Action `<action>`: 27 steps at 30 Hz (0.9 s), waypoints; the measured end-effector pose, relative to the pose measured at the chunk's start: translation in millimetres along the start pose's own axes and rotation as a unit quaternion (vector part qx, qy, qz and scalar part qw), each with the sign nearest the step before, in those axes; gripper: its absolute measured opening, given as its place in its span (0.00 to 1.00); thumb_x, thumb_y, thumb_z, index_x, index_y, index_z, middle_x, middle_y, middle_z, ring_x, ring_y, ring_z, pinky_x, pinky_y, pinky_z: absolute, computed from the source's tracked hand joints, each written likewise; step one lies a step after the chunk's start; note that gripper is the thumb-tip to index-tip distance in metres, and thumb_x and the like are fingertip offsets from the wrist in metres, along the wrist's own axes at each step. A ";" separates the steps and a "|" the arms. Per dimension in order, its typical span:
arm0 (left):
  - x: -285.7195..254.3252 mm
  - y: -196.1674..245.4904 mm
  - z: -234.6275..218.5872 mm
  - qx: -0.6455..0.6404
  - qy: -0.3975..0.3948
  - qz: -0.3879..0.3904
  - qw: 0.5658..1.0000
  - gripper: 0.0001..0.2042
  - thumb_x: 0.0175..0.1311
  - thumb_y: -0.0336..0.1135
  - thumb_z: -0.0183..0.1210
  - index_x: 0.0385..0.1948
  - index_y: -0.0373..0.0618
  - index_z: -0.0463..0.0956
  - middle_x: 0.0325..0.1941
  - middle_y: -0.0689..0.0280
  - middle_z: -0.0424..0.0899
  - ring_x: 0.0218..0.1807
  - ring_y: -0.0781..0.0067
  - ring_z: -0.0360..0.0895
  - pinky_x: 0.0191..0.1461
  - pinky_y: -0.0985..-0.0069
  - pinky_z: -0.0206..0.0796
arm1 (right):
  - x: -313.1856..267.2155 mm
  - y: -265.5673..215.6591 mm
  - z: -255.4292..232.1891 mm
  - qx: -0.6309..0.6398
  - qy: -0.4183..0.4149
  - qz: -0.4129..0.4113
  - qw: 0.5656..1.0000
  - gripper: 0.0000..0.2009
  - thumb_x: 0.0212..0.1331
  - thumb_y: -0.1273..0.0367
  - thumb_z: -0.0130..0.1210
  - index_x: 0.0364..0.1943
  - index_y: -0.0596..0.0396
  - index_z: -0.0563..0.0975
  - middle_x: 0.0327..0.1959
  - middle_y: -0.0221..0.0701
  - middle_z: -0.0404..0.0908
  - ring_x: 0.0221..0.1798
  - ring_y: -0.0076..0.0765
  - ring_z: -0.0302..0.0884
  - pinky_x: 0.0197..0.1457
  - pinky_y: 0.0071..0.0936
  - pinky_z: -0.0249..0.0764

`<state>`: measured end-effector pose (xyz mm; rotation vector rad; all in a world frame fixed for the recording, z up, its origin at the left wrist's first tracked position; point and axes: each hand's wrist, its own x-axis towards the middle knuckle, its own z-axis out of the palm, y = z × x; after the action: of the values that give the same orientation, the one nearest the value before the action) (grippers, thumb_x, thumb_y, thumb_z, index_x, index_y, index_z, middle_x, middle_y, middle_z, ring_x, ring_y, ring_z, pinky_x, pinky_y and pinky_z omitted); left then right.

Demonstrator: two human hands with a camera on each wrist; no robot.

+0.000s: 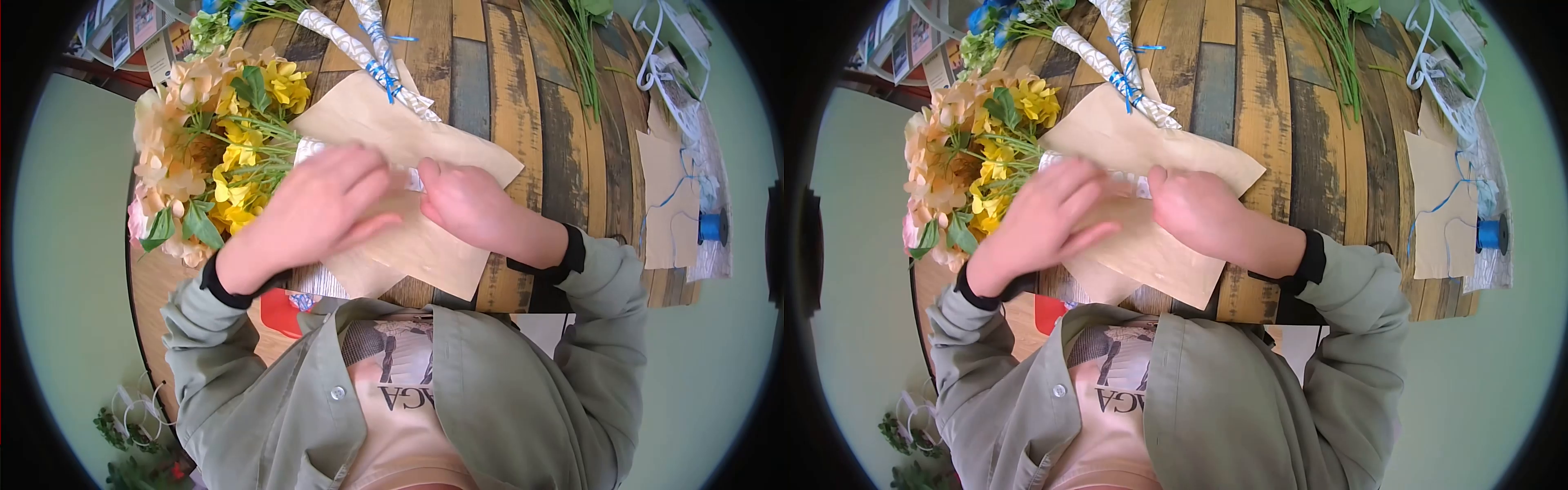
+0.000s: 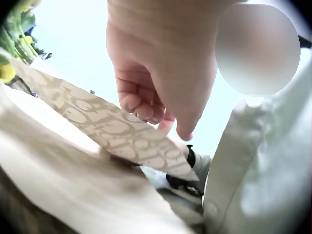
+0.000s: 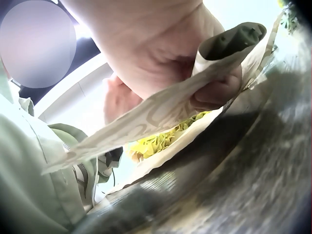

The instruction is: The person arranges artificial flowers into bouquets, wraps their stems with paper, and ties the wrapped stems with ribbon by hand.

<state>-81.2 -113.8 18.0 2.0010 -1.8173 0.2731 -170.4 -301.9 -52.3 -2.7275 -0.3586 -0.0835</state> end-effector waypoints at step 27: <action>-8.6 -19.8 8.4 0.077 -0.035 0.007 0.996 0.24 0.42 0.42 0.65 0.38 0.36 0.68 0.41 0.56 0.72 0.48 0.54 0.69 0.55 0.61 0.61 | 30.7 -15.3 -8.2 0.085 -0.090 0.060 0.991 0.12 0.59 0.66 0.50 0.32 0.63 0.67 0.26 0.48 0.75 0.31 0.56 0.74 0.35 0.45 0.70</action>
<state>-63.9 -108.5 3.4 2.1278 -1.9068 0.3620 -144.8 -284.1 -35.8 -2.5866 -0.2372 0.2165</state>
